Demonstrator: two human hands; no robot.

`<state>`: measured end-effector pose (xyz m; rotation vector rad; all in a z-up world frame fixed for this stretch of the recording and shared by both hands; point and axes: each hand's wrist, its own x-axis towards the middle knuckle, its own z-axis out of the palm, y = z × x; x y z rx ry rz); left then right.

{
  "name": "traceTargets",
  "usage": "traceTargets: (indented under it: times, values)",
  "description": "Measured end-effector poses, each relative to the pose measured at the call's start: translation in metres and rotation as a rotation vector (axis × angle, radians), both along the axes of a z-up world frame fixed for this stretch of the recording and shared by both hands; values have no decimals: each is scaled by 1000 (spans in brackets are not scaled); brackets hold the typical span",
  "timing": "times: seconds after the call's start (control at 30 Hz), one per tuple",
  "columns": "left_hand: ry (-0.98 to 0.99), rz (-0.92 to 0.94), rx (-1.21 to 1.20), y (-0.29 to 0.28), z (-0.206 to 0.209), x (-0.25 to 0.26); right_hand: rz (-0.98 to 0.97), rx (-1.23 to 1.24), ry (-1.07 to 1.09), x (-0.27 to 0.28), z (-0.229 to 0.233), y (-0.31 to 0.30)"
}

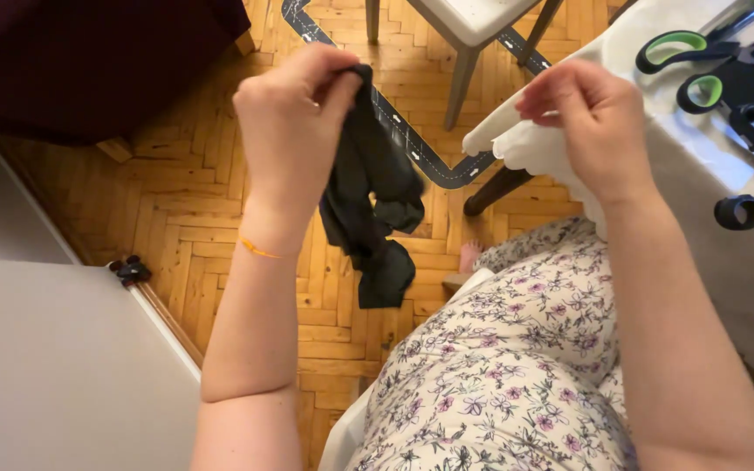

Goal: Sewing and trimming a piece of dark green fabric using a sewing machine and scissors.

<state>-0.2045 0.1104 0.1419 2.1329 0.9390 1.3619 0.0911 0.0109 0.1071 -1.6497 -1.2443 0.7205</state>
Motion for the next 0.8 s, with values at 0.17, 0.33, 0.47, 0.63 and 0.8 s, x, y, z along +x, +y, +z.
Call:
traceTargets:
  times: [0.17, 0.33, 0.47, 0.63, 0.8]
  values:
    - [201, 75, 204, -13, -2, 19, 292, -311, -277, -50, -32, -1]
    - [110, -1, 90, -28, 22, 20, 314, -885, -109, -107, -58, 1]
    - [-194, -149, -308, -13, 21, 10, 284, -433, -53, -87, -137, -8]
    - [-404, -344, -518, 31, -18, -6, 329, -142, 205, -43, -135, -13]
    - [-202, -489, -876, 6, -90, 5, 183, 4, 487, -34, -48, -20]
